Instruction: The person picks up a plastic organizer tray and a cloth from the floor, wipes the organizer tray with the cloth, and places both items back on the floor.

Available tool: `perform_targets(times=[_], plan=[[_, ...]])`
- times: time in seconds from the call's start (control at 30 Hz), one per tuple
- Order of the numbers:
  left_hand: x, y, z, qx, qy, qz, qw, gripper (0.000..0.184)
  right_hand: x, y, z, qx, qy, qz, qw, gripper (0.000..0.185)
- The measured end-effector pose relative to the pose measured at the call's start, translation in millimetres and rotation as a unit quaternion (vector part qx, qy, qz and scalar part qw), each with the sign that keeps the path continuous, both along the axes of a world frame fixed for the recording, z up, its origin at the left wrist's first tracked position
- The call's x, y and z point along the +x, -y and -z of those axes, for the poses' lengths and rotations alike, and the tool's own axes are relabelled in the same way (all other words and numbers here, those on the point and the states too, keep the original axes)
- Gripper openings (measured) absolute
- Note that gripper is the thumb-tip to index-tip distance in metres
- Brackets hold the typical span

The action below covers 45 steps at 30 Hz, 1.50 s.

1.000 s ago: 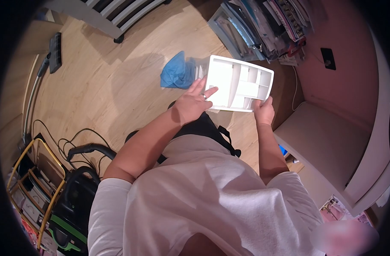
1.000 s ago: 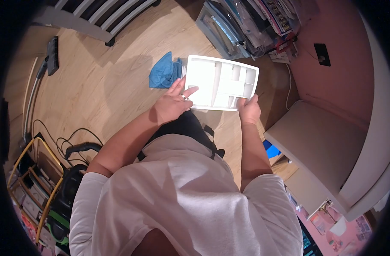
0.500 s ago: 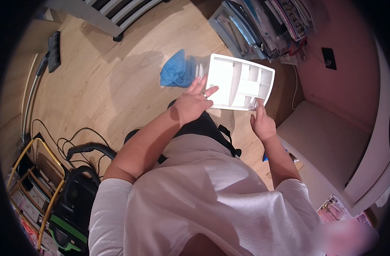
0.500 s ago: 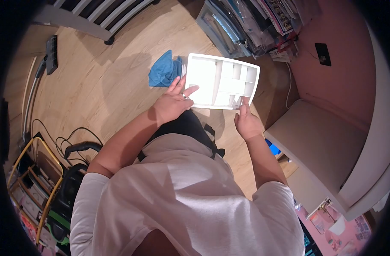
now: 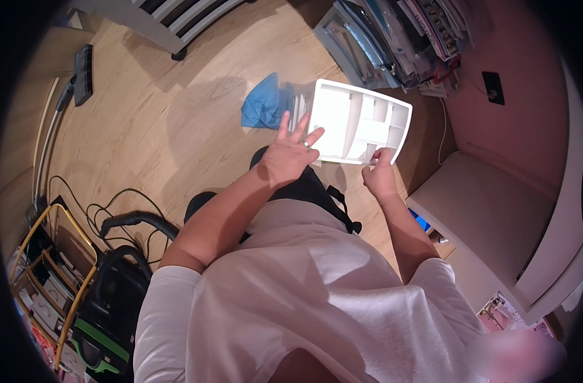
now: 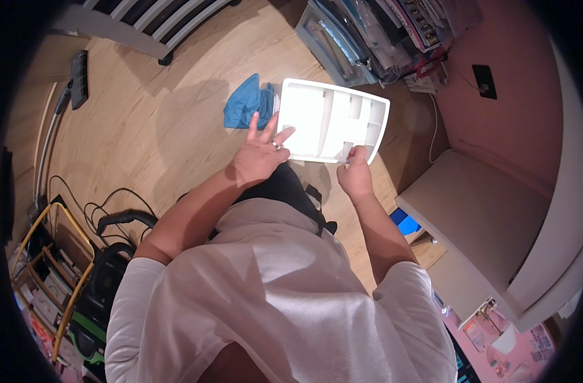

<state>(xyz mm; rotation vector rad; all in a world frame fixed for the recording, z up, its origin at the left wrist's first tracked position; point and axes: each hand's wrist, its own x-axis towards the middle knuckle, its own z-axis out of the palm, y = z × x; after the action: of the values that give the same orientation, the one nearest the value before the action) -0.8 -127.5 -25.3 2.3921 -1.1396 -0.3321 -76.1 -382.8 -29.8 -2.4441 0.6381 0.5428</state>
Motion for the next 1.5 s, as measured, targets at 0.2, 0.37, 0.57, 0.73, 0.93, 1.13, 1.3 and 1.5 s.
perform_targets(times=[0.2,0.37,0.57,0.73,0.93,1.13,1.3,1.5], plan=[[4,-2,8,-0.032,0.002,0.013,0.999,0.013,-15,-4,-25,0.101,0.147,-0.004,0.984,0.035],[5,-2,-6,0.016,-0.024,0.009,1.000,0.018,-1,-37,-42,-0.172,-0.137,-0.237,0.946,0.024],[1,3,-9,0.088,-0.028,0.007,0.996,0.019,13,-62,-41,-0.187,-0.144,-0.253,0.938,0.024],[4,1,-10,0.097,-0.024,0.022,0.995,0.019,19,-51,-22,0.080,-0.078,-0.050,0.992,0.023],[4,-1,-2,0.043,-0.026,0.020,0.999,0.017,10,-11,-28,0.215,0.096,0.172,0.957,0.019],[6,-3,-1,0.046,-0.021,0.037,0.998,0.012,-1,-37,-35,0.242,0.118,0.056,0.961,0.007],[-13,-58,12,-0.143,0.070,-0.054,0.986,0.036,48,-142,-64,0.357,0.157,-0.070,0.918,0.016],[-91,-190,23,0.037,-0.117,-0.355,0.927,0.040,103,-230,113,0.130,0.075,-0.068,0.986,0.050]])
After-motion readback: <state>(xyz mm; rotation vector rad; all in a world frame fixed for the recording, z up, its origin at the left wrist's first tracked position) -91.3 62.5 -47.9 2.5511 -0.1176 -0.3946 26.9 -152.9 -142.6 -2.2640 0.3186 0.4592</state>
